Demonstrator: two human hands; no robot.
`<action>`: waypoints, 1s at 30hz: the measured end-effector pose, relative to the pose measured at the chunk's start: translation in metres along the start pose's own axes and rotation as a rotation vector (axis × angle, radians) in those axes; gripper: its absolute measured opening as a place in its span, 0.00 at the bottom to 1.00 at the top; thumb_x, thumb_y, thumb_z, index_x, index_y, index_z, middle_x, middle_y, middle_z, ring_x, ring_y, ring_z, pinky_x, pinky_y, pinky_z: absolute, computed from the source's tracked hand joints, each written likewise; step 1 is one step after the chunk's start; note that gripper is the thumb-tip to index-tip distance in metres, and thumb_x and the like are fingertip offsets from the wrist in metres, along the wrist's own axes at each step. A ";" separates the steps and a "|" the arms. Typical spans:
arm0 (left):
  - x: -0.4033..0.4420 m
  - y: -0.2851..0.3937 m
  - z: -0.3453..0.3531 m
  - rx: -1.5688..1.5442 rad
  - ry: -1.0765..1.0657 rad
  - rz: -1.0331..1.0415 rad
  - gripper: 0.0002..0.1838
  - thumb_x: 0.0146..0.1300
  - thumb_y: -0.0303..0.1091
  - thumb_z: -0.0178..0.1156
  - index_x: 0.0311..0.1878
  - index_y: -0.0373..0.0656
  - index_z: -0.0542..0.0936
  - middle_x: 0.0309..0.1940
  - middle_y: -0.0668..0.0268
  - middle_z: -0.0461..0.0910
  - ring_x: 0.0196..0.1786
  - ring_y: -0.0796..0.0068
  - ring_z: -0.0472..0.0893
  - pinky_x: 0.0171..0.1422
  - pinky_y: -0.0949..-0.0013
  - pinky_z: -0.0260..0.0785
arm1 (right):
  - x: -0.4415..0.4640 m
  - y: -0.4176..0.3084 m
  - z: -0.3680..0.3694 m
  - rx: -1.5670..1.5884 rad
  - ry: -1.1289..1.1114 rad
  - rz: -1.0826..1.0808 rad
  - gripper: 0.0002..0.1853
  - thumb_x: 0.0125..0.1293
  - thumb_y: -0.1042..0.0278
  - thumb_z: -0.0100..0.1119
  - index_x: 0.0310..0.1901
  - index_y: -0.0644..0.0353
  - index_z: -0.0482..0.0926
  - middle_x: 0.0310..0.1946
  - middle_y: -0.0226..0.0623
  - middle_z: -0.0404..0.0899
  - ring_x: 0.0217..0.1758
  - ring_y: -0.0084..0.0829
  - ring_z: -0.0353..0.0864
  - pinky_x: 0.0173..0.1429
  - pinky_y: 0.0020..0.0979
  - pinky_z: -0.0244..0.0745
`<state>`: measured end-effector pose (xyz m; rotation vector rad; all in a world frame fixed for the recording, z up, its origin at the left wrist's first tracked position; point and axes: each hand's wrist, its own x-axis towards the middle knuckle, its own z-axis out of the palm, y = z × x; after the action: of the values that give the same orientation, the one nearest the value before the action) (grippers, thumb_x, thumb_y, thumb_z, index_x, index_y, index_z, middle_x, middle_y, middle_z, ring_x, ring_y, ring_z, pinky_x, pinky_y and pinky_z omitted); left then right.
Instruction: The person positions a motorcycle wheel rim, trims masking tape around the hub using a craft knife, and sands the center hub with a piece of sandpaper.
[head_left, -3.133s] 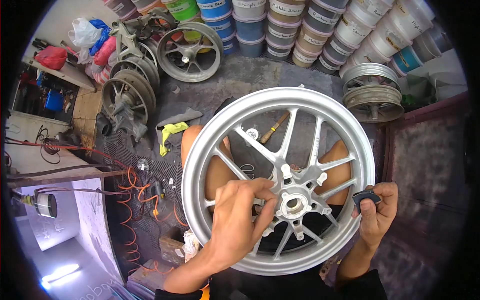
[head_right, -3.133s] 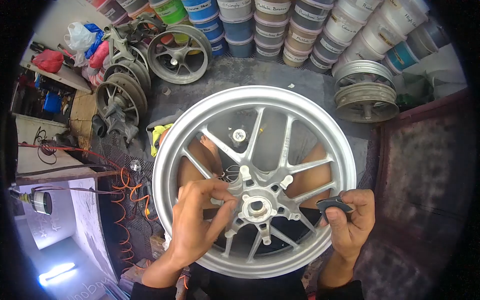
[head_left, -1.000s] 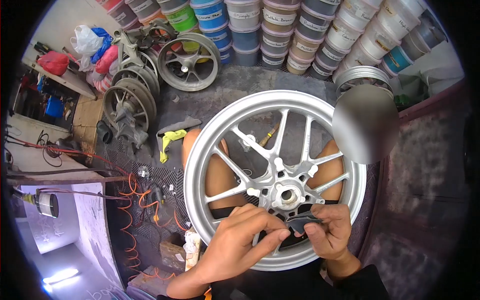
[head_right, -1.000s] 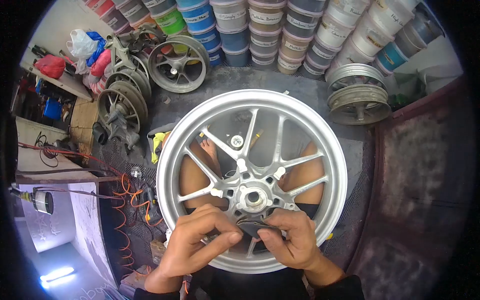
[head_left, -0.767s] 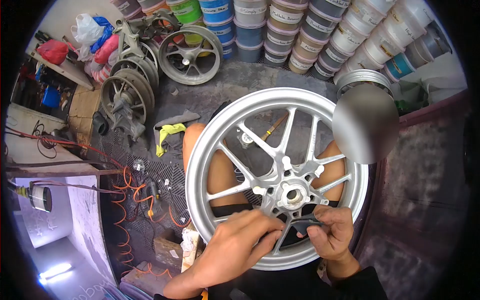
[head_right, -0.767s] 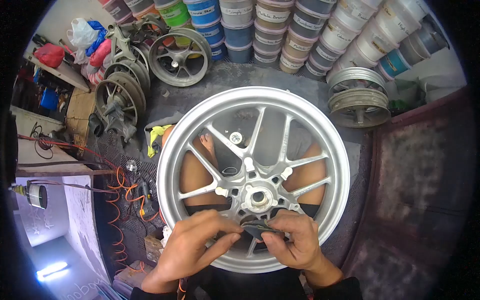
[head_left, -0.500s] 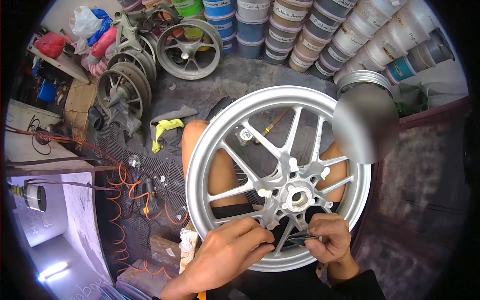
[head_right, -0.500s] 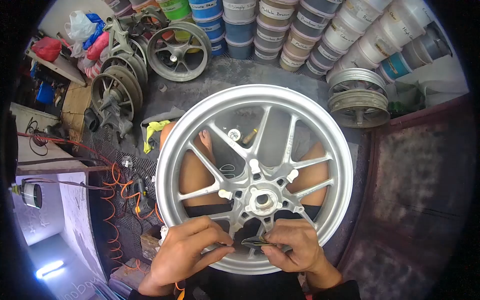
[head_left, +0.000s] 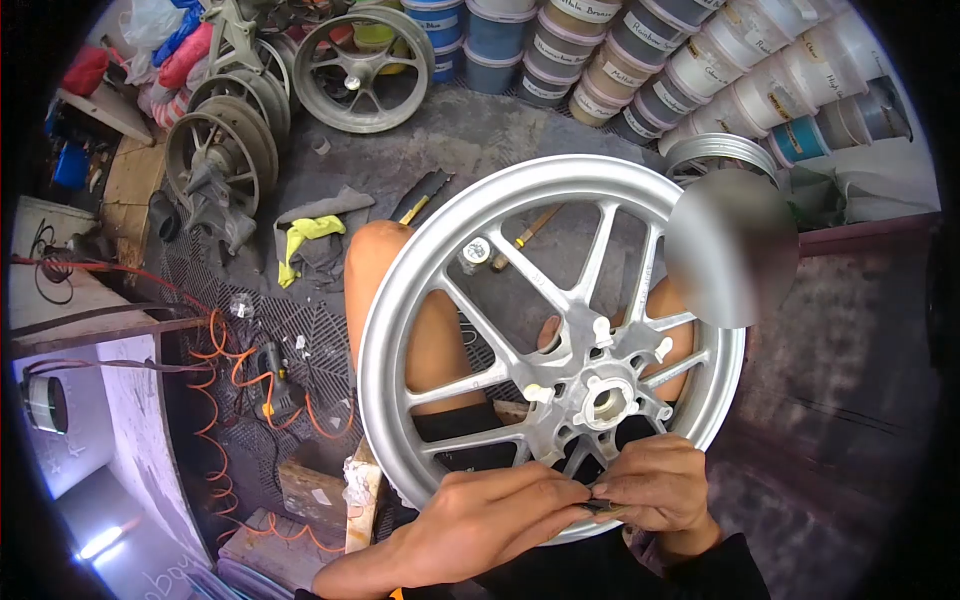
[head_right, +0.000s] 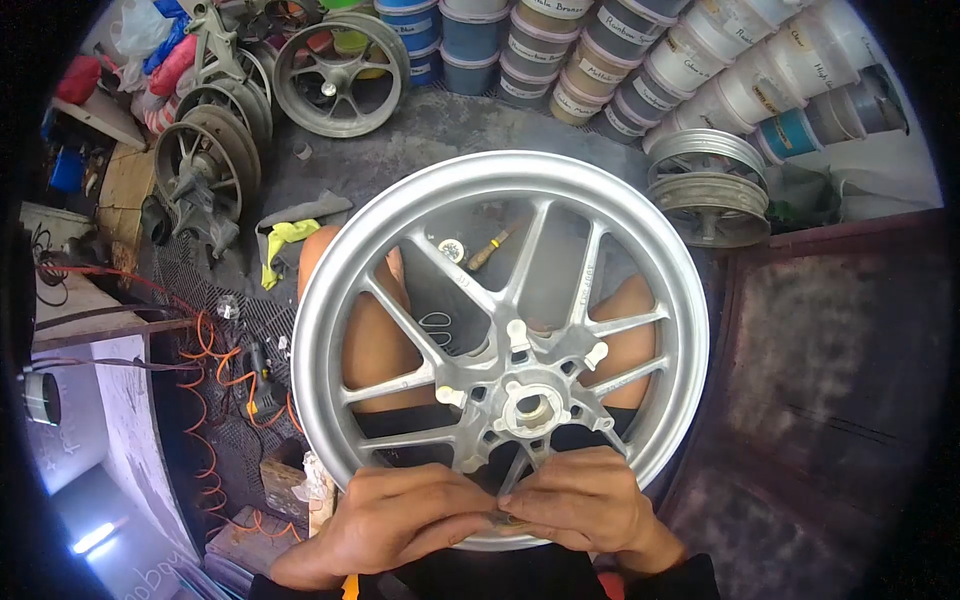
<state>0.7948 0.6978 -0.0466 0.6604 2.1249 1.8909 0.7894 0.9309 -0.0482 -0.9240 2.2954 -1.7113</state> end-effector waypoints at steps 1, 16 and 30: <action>0.000 0.001 -0.001 -0.016 0.005 -0.037 0.12 0.58 0.27 0.71 0.45 0.36 0.83 0.35 0.61 0.83 0.32 0.66 0.84 0.35 0.67 0.79 | -0.002 0.001 0.000 0.007 0.020 0.023 0.11 0.54 0.72 0.74 0.38 0.64 0.84 0.31 0.41 0.85 0.27 0.36 0.84 0.27 0.31 0.76; -0.015 -0.030 -0.027 0.426 0.400 0.047 0.14 0.48 0.24 0.77 0.39 0.39 0.84 0.31 0.63 0.82 0.29 0.68 0.84 0.30 0.68 0.76 | 0.038 0.006 -0.025 -0.621 0.051 0.018 0.14 0.43 0.69 0.75 0.35 0.57 0.88 0.32 0.33 0.82 0.40 0.36 0.78 0.41 0.33 0.73; -0.019 -0.038 -0.031 0.369 0.437 0.073 0.14 0.47 0.26 0.77 0.38 0.40 0.85 0.31 0.65 0.82 0.29 0.71 0.83 0.28 0.70 0.73 | 0.051 0.001 -0.014 -0.714 0.022 0.020 0.13 0.39 0.68 0.75 0.32 0.51 0.90 0.28 0.27 0.76 0.35 0.32 0.73 0.39 0.32 0.68</action>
<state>0.7907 0.6587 -0.0813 0.4176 2.8031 1.8239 0.7419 0.9150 -0.0321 -0.9608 2.9654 -0.8698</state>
